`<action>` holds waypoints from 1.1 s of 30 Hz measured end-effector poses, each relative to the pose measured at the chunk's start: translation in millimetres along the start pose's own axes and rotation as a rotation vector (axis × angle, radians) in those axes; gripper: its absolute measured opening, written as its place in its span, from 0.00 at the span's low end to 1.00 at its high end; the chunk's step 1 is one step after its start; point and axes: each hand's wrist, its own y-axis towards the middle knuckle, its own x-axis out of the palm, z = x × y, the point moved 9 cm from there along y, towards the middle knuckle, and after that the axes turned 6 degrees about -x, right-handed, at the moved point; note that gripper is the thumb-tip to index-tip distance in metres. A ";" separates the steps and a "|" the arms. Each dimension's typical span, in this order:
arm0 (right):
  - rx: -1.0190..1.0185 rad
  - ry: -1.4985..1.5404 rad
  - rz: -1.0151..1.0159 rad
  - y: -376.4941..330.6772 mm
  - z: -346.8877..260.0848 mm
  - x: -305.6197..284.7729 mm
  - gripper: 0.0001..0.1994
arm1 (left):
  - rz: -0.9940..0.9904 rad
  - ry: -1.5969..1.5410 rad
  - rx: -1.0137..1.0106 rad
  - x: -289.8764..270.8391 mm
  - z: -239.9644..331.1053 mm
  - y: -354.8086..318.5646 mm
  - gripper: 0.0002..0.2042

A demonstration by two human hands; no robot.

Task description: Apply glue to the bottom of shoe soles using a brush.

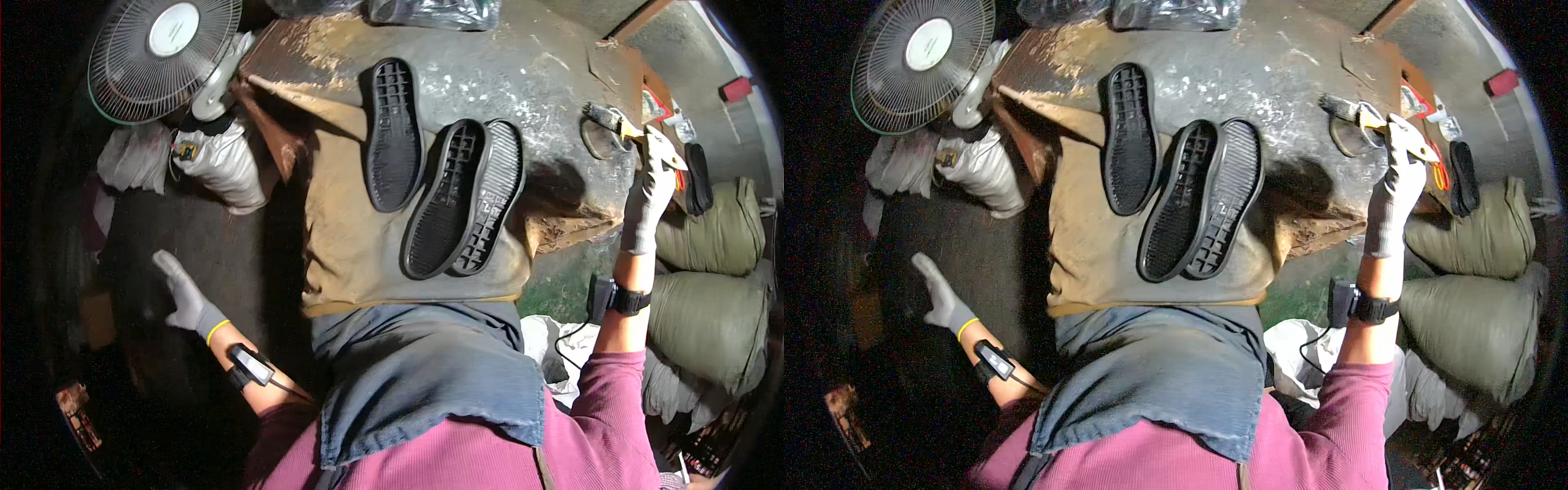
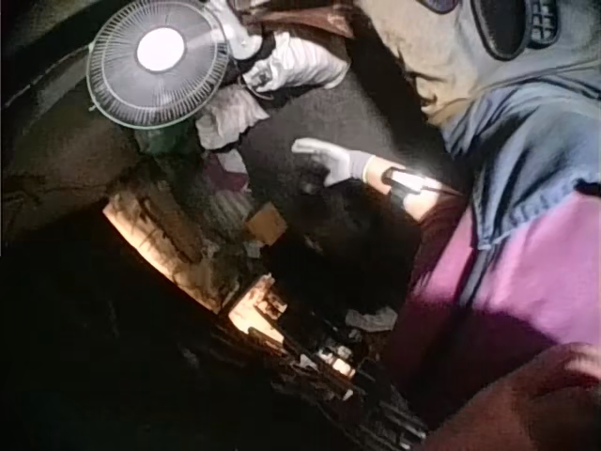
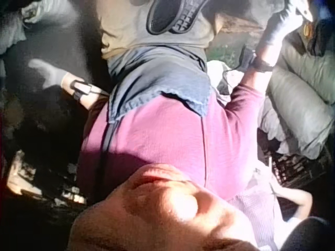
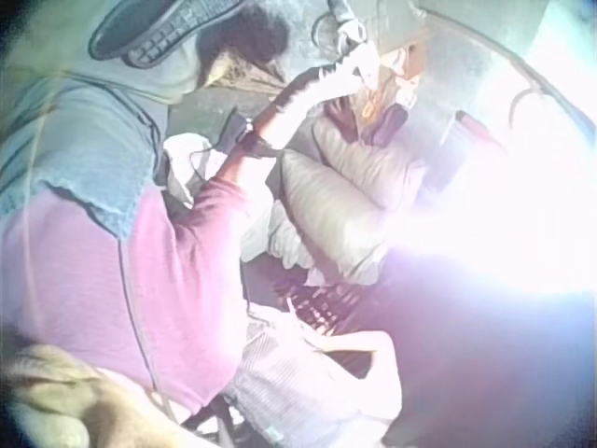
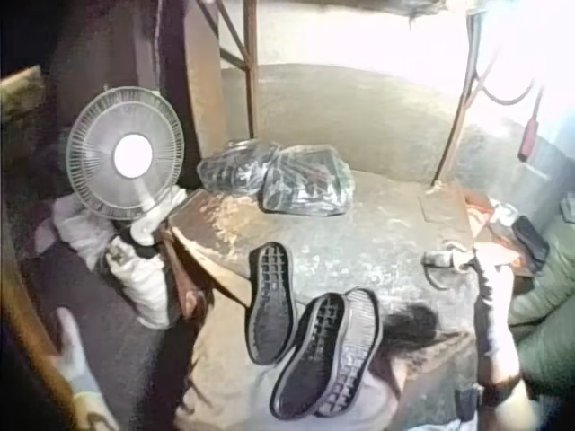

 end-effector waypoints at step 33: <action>0.146 -0.147 0.258 2.1 170.7 -87.4 0.11 | -0.519 1.321 -1.286 -23.5 -443.9 -188.5 0.16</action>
